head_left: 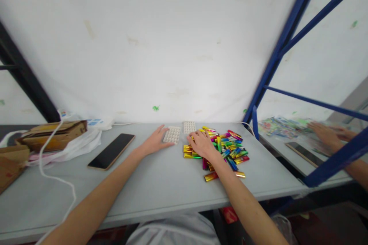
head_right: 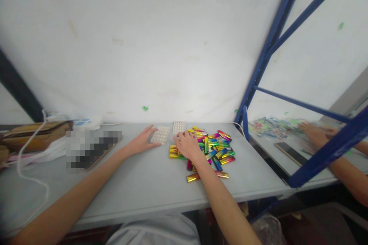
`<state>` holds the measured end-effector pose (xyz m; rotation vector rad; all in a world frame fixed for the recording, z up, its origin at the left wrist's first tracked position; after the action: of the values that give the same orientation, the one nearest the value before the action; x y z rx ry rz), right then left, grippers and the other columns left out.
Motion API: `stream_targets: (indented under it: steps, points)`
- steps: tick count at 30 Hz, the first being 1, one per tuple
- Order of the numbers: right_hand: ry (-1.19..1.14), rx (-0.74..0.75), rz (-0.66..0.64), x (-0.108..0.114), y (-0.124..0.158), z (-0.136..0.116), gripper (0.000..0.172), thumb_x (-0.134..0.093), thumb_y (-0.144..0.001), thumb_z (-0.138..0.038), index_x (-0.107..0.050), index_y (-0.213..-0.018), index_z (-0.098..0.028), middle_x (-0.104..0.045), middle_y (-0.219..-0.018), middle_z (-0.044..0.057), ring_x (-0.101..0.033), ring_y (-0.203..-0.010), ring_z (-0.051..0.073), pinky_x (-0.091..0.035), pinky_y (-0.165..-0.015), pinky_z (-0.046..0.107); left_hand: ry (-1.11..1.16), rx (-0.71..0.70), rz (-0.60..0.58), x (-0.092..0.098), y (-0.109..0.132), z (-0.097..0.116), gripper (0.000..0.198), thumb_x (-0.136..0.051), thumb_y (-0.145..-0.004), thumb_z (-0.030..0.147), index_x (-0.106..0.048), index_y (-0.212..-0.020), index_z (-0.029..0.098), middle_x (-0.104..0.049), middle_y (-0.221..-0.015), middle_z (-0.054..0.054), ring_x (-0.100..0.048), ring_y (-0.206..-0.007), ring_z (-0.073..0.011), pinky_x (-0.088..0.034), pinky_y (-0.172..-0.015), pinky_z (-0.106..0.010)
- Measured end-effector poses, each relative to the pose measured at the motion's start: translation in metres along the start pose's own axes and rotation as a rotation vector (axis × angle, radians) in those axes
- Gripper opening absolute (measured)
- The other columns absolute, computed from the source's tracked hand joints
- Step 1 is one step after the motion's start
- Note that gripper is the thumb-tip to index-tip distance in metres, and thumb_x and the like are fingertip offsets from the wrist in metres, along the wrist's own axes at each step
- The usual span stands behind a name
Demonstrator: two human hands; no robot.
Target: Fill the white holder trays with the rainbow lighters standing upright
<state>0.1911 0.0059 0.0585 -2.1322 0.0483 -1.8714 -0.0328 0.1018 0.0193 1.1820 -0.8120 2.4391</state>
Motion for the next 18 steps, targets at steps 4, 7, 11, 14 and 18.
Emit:
stream_targets:
  steps: [4, 7, 11, 14, 18]
  points:
    - [-0.023, -0.027, -0.011, 0.004, -0.002, 0.005, 0.043, -0.034, -0.118, -0.042, -0.067, -0.135, -0.022, -0.068, -0.139, 0.016, -0.057, -0.137, 0.028, -0.036, -0.122, 0.052, -0.180, 0.067, -0.023, -0.009, -0.009, -0.026, 0.087, -0.056, -0.095, 0.078, -0.057, -0.154, 0.014, -0.040, -0.172, -0.023, -0.033, -0.163, -0.0434, -0.029, -0.133, -0.055]
    - [-0.026, -0.049, -0.019, 0.003, -0.002, 0.007, 0.042, -0.036, -0.118, -0.043, -0.067, -0.135, -0.021, -0.066, -0.140, 0.016, -0.058, -0.136, 0.029, -0.037, -0.121, 0.052, -0.242, 0.057, 0.000, -0.008, -0.029, -0.028, 0.086, -0.055, -0.095, 0.078, -0.061, -0.152, 0.013, -0.049, -0.162, -0.024, -0.039, -0.157, -0.0443, -0.030, -0.131, -0.057]
    - [-0.025, -0.068, -0.029, -0.002, -0.003, 0.010, 0.041, -0.039, -0.117, -0.042, -0.070, -0.131, -0.019, -0.067, -0.137, 0.017, -0.059, -0.133, 0.030, -0.039, -0.119, 0.050, -0.223, 0.059, 0.034, 0.000, -0.055, -0.029, 0.091, -0.070, -0.083, 0.080, -0.065, -0.151, 0.019, -0.059, -0.135, -0.017, -0.055, -0.133, -0.0389, -0.040, -0.124, -0.053]
    - [-0.025, -0.051, -0.032, -0.003, -0.005, 0.009, 0.041, -0.041, -0.116, -0.043, -0.071, -0.130, -0.018, -0.067, -0.137, 0.018, -0.059, -0.132, 0.030, -0.040, -0.118, 0.047, -0.194, 0.079, 0.069, 0.006, -0.060, -0.030, 0.103, -0.079, -0.076, 0.078, -0.058, -0.158, 0.021, -0.056, -0.125, -0.013, -0.056, -0.126, -0.0372, -0.041, -0.123, -0.050]
    - [-0.042, -0.029, -0.022, -0.003, -0.006, 0.008, 0.041, -0.041, -0.116, -0.042, -0.072, -0.129, -0.018, -0.069, -0.133, 0.017, -0.060, -0.129, 0.028, -0.041, -0.117, 0.045, -0.200, 0.097, 0.056, 0.009, -0.058, -0.025, 0.101, -0.081, -0.076, 0.072, -0.055, -0.161, 0.023, -0.055, -0.124, -0.012, -0.057, -0.124, -0.0375, -0.043, -0.120, -0.050]
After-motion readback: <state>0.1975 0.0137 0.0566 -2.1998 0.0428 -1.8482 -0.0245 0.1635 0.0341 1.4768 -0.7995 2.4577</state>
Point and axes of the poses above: each hand's wrist, its own y-axis away from the middle knuckle, its own x-axis out of the back of the hand, z = x × y, the point moved 7 cm from there along -y, towards the middle knuckle
